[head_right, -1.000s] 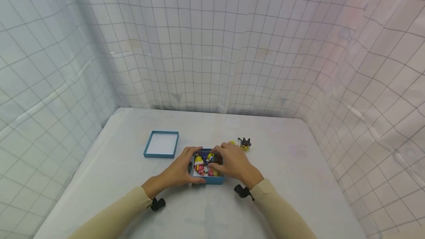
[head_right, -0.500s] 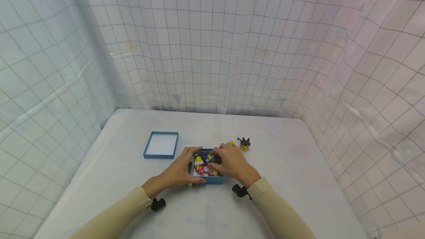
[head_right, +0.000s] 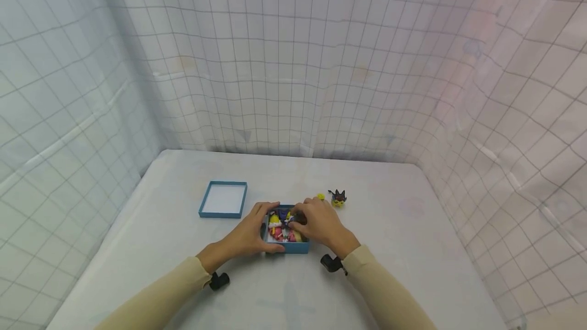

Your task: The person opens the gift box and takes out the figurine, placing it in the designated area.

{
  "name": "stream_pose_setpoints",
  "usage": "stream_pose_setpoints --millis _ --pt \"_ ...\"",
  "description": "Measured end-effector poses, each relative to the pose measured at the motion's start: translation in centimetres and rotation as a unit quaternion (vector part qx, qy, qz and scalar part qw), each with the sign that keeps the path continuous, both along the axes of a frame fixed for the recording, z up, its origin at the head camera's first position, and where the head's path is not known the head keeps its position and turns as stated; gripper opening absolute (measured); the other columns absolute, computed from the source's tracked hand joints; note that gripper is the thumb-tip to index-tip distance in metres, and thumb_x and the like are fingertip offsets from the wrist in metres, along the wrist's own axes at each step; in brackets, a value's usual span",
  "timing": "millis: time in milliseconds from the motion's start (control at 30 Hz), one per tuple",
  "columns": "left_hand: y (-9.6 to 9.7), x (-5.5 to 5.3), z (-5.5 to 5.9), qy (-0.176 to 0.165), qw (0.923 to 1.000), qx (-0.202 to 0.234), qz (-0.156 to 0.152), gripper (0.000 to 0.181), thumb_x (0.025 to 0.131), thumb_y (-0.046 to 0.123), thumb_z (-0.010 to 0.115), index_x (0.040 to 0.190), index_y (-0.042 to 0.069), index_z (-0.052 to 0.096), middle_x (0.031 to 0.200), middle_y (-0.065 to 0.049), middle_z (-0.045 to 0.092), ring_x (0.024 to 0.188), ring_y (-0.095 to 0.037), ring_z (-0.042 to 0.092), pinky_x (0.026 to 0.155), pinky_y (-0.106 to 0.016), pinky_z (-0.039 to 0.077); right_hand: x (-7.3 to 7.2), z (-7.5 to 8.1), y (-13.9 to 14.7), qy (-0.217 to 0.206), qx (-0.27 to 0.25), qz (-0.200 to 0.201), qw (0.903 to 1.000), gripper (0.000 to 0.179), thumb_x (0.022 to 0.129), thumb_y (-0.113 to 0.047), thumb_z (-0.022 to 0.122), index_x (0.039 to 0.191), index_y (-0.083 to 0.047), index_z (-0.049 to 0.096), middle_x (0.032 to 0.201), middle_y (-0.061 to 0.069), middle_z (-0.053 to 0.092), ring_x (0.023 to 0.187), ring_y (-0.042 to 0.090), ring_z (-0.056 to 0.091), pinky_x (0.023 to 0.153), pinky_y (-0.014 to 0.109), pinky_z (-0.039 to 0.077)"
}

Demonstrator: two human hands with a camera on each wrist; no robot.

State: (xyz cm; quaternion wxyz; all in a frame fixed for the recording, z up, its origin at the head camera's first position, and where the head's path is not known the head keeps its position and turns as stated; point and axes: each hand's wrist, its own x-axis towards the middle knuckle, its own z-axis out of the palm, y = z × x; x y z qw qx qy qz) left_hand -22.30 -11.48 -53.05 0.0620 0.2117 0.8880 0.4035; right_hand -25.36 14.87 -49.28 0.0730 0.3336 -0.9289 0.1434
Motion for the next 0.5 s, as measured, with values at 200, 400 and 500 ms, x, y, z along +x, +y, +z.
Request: stream_pose_setpoints --millis 200,400,500 --pt "-0.01 0.02 0.11 -0.004 1.0000 -0.002 0.003 0.123 0.087 0.049 0.105 0.182 0.012 0.035 0.173 -0.019 0.044 0.153 -0.037 0.058 0.129 -0.065 0.053 0.01 -0.07 -0.03 0.001 -0.009 0.005 0.9999 0.028 0.103 -0.036 0.093 0.121 -0.016 0.087 0.107 0.000 0.081 0.091 0.016 0.073 0.077 0.031 0.059" --pt "0.02 0.15 0.33 -0.002 1.0000 -0.003 0.004 0.122 0.088 0.048 0.105 0.182 0.013 0.035 0.173 -0.019 0.044 0.153 -0.037 0.058 0.129 -0.065 0.052 0.05 -0.11 0.00 0.003 -0.007 0.001 1.0000 0.028 0.103 -0.036 0.093 0.122 -0.016 0.088 0.108 0.001 0.081 0.092 0.016 0.074 0.079 0.033 0.061" --pt "0.05 0.11 0.29 0.000 1.0000 -0.004 0.003 0.122 0.088 0.048 0.105 0.182 0.013 0.035 0.173 -0.019 0.044 0.152 -0.037 0.058 0.129 -0.065 0.053 0.11 -0.04 0.11 0.001 -0.011 -0.001 0.9999 0.027 0.103 -0.035 0.093 0.121 -0.015 0.087 0.109 0.002 0.081 0.095 0.018 0.075 0.080 0.036 0.063"
